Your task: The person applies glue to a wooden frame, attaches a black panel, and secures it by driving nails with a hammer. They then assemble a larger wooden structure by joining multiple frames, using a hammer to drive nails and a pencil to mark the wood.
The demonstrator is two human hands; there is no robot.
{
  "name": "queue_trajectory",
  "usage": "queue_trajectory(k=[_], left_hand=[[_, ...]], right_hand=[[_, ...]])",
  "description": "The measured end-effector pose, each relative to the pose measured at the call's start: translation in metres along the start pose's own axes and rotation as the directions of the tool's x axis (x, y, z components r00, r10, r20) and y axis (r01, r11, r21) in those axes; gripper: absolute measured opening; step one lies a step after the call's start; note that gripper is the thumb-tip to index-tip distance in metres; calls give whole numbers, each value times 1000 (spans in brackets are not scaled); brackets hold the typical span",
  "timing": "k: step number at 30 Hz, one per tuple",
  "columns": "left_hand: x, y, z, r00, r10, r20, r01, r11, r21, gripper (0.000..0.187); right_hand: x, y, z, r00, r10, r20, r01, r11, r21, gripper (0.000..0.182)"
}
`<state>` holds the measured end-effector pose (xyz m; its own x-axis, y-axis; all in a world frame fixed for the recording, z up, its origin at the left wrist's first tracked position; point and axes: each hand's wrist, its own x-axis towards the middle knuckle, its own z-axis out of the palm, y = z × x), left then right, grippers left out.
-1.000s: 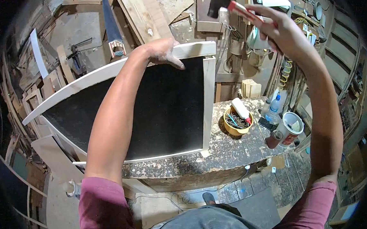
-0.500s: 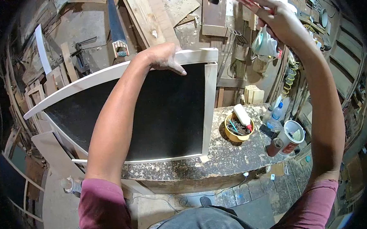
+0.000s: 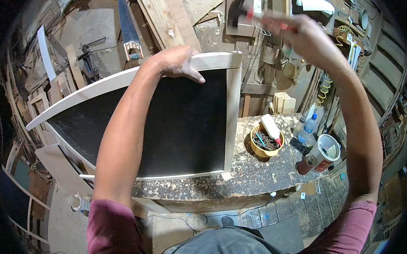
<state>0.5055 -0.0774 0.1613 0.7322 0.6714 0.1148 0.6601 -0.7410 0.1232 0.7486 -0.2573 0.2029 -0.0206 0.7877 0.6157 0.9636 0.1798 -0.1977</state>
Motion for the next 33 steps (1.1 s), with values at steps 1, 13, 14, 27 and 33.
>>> queue_trajectory(k=[1,13,14,27,33], left_hand=[[-1,1,0,1000,-9,8,9,1000,5,57],[-3,2,3,996,51,-74,-46,997,67,57],[-2,0,4,996,51,-75,-46,997,66,57],[5,-6,6,998,32,-46,-31,999,36,58],[2,-9,4,984,156,-80,-149,985,88,51]], right_hand=[[-2,-1,5,988,11,155,12,989,-151,37],[15,25,-7,974,-26,-227,51,993,102,35],[15,25,1,982,-76,-174,75,997,-12,35],[4,19,6,997,-56,59,61,995,-79,38],[10,4,5,989,-44,142,38,998,44,37]])
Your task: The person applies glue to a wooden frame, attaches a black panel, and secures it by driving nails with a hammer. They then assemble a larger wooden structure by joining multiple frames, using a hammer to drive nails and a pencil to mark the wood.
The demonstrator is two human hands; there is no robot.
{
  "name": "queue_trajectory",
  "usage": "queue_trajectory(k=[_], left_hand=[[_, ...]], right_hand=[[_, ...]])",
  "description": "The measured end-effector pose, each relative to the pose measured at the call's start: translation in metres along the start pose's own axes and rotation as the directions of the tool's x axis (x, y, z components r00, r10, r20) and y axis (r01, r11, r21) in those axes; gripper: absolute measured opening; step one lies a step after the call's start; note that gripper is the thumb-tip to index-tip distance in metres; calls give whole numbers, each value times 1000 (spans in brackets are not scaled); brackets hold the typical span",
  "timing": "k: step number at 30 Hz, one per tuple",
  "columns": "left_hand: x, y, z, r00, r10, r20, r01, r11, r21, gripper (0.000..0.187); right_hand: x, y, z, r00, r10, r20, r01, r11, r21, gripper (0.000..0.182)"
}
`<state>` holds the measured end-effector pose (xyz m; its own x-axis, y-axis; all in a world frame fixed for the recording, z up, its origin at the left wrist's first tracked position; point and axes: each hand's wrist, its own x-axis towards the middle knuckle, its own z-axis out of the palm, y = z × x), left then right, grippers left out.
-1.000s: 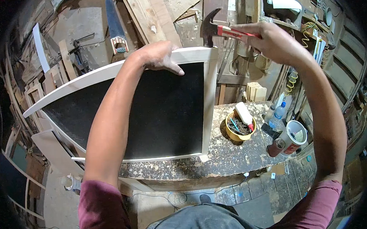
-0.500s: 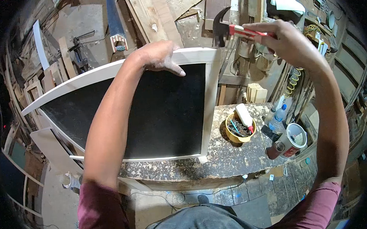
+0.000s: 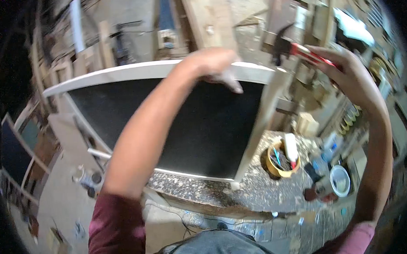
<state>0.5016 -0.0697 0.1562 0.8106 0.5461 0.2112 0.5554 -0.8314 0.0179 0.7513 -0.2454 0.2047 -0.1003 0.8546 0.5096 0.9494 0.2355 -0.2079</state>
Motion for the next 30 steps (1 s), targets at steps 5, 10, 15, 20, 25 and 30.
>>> queue_trajectory(k=[5,10,15,20,25,30], left_hand=[[-24,0,0,990,-96,-108,102,994,46,49],[-83,-21,-19,964,-254,-83,259,964,54,50],[-140,-75,-30,934,-346,-92,350,936,33,52],[-175,-124,-42,927,-375,-14,375,927,21,52],[-169,-158,-36,982,-185,-26,187,978,97,58],[-202,-179,-46,975,-221,-38,224,964,142,61]], right_hand=[[11,28,15,988,44,-145,0,956,295,39],[19,51,35,910,58,-411,153,873,462,46],[8,-14,22,941,42,-334,216,687,694,32],[7,-55,52,950,82,-302,207,561,802,39],[14,-87,122,933,172,-317,177,549,817,43],[28,-180,179,899,182,-398,164,702,693,44]])
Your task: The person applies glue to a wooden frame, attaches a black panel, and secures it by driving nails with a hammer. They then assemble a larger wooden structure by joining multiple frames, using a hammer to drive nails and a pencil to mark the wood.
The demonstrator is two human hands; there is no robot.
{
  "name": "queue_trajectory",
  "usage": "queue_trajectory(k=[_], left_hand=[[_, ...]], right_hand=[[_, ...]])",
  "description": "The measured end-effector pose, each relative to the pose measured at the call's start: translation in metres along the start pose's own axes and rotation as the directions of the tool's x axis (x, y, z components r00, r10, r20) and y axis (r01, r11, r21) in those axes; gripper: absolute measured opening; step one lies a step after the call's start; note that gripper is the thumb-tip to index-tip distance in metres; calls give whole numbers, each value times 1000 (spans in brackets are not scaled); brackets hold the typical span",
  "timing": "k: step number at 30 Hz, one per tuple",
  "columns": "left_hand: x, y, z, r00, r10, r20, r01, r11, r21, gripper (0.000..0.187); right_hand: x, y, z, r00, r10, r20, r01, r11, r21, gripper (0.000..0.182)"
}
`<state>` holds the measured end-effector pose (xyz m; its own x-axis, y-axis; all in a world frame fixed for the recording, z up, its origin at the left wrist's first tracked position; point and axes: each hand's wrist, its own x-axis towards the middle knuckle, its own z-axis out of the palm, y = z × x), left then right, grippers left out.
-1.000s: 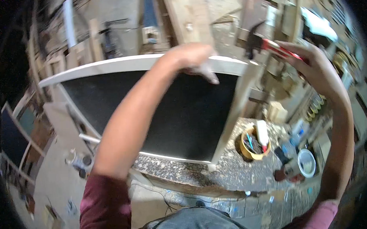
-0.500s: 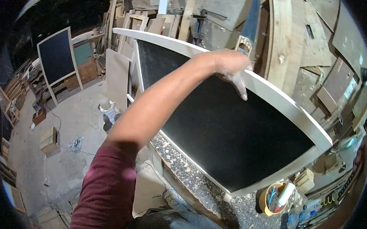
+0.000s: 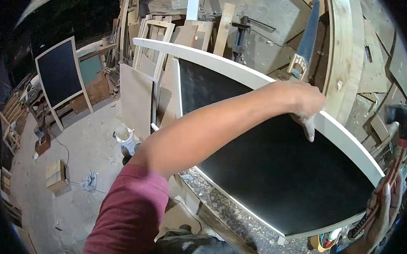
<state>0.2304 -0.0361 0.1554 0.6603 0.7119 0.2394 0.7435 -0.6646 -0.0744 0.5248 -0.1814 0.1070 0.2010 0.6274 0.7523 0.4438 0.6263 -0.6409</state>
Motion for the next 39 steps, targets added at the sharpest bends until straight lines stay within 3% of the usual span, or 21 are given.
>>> queue_trajectory(k=[2,4,6,7,8,9,10,12,14,16,17,18,20,21,26,28,30,33,36,38,39], left_hand=[[-27,-33,-2,998,46,-30,-47,999,-23,61],[-51,-67,0,992,-57,-114,51,997,-52,60],[-82,-98,-7,991,-58,-121,43,992,-123,61],[-89,-110,-11,993,-117,-13,113,979,-171,61],[-101,-131,-10,982,-158,-103,155,987,-42,65],[-110,-136,-15,981,-180,-68,177,983,-51,68],[-119,-139,-20,979,-201,-32,199,978,-60,71],[-121,-149,-14,972,-230,-59,227,973,-50,74],[-126,-152,-16,966,-250,-68,247,968,-48,76],[-134,-145,-20,953,-285,-106,284,959,-27,74],[-129,-152,-13,958,-253,-133,248,967,-53,74],[-130,-154,-12,957,-255,-137,250,967,-54,74],[-130,-155,-7,952,-190,-240,193,981,-12,75],[-130,-159,-2,943,-164,-289,169,986,-8,74],[-128,-158,-8,962,-218,-167,211,976,-58,71],[-129,-159,-8,975,-170,-143,164,985,-53,70],[-126,-160,-3,967,-188,-173,184,982,-41,69],[-132,-155,-9,964,-212,-161,212,977,-18,70],[-133,-154,-12,970,-212,-119,213,977,-1,76],[-130,-159,0,970,-208,-126,210,978,-1,78],[-128,-164,16,907,-103,-408,156,983,99,79]], right_hand=[[0,-22,31,998,8,67,-7,1000,-19,47],[16,-46,51,983,-10,185,6,1000,20,43],[45,-66,75,982,-61,178,30,985,172,39],[66,-76,93,987,-89,132,47,955,294,38],[83,-90,121,988,-119,99,72,918,389,38],[96,-99,139,987,-124,104,66,893,445,40],[100,-101,171,973,-193,126,150,946,289,43],[97,-107,206,924,-190,333,134,974,184,42],[55,-156,254,904,-118,411,161,984,-73,34],[53,-162,285,743,27,669,44,995,-88,30],[54,-169,297,710,94,698,-7,992,-127,30],[62,-166,307,710,92,698,-3,992,-127,30],[76,-161,326,730,-127,672,-67,965,255,33],[69,-169,341,844,-128,520,-78,931,356,38],[78,-166,344,711,-133,691,63,990,126,43],[75,-177,347,602,78,794,163,962,-218,41],[76,-171,356,607,29,794,186,967,-177,39],[86,-173,368,735,-159,659,187,982,29,36],[90,-171,382,739,-161,654,135,987,90,38],[87,-166,386,636,-95,766,263,960,-99,39],[91,-149,398,534,-289,794,505,863,-26,38]])
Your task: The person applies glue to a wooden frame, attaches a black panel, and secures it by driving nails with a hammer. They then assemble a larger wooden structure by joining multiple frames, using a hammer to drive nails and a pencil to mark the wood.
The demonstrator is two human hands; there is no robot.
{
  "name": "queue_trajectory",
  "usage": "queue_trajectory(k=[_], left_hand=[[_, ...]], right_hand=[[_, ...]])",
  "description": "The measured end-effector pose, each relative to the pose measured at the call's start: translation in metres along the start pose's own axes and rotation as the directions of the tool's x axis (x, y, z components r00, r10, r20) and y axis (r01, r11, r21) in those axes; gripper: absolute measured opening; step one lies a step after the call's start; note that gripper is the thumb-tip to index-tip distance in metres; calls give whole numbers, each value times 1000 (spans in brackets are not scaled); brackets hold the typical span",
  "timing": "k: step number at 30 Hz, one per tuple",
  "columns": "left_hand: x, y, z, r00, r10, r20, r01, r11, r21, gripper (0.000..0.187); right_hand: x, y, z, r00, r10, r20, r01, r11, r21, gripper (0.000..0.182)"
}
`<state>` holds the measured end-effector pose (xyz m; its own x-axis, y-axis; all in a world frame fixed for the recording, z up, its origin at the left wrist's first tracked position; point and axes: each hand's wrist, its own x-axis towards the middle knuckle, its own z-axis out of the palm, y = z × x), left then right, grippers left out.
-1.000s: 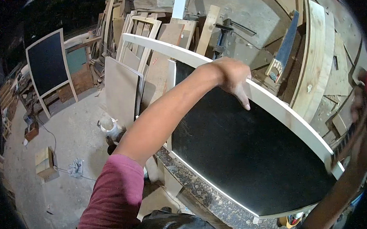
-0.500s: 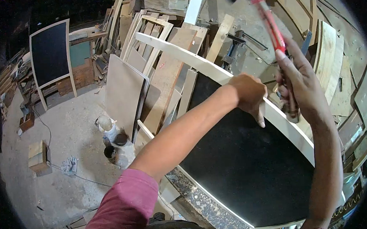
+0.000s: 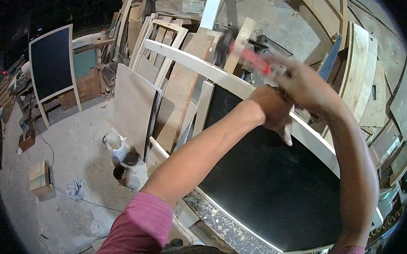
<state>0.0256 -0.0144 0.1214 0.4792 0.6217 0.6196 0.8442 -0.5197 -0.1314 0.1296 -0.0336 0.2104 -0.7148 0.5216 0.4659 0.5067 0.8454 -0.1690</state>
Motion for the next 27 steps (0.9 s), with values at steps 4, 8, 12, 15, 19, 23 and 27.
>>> queue_trajectory(k=[4,8,12,15,19,23,27], left_hand=[[-1,2,-7,996,1,-88,-2,1000,-9,77],[-2,7,-25,977,-57,205,74,994,-76,78],[0,5,-21,975,-31,218,51,995,-83,78],[-5,2,-6,1000,8,-27,-10,998,-67,77],[-7,6,-22,989,-36,145,50,995,-90,76],[-7,5,-22,993,-20,115,28,997,-74,77],[-10,-1,9,953,103,-285,-101,995,19,75]], right_hand=[[-2,-22,-13,972,197,132,-200,980,15,37],[5,-33,-18,960,245,-135,-204,944,261,40],[1,-24,-6,975,216,54,-216,976,-19,40],[-1,-23,-5,978,175,117,-171,984,-44,39],[0,-39,-12,971,232,-65,-227,971,81,38],[8,-37,-6,962,200,-184,-154,959,236,38],[8,-13,8,999,38,-5,-38,997,-74,38]])
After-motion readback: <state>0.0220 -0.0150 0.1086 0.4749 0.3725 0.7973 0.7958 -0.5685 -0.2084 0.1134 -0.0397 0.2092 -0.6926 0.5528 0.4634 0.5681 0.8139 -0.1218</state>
